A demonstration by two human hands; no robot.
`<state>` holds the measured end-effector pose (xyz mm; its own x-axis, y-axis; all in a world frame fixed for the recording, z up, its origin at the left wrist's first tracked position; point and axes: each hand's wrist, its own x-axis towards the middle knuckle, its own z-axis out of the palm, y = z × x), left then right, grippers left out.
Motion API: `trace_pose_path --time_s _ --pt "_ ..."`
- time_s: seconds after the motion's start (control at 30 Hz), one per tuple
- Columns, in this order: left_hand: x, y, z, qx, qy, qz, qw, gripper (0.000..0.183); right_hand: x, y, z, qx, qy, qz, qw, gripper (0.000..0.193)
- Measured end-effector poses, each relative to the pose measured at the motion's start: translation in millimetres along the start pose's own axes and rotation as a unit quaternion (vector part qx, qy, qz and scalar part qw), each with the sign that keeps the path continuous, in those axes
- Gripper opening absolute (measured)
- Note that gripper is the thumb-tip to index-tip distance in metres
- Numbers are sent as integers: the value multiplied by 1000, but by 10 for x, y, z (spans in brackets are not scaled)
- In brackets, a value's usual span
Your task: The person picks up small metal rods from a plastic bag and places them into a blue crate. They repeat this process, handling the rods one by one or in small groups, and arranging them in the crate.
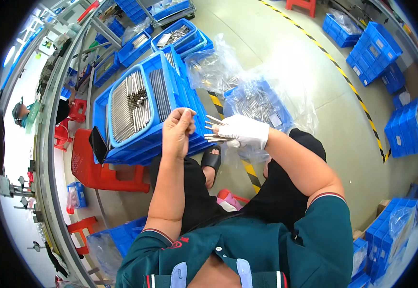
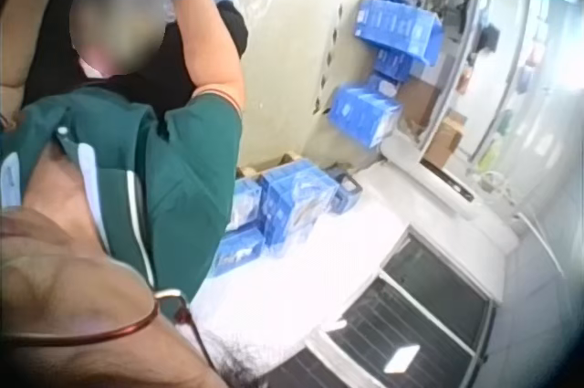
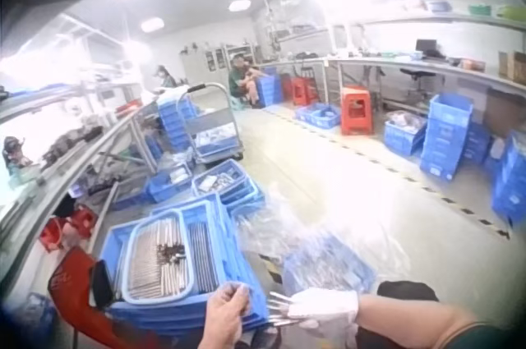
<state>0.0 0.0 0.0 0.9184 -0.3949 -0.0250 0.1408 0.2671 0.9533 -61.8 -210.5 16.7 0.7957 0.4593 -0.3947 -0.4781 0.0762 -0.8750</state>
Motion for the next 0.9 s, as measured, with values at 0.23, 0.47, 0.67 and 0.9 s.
trace_pose_path --time_s 0.23,0.47,0.67,0.9 --pt "18 -97 241 -147 6 -59 987 20 77 99 277 -30 -23 -32 999 14" --pt "-55 -150 371 77 -331 -83 937 30 250 712 179 12 -61 18 998 13" --pt "81 -316 278 -213 37 -140 966 25 256 222 237 222 -59 48 972 17" --pt "84 -572 622 -429 126 -239 862 32 442 -29 180 294 138 -270 906 17"
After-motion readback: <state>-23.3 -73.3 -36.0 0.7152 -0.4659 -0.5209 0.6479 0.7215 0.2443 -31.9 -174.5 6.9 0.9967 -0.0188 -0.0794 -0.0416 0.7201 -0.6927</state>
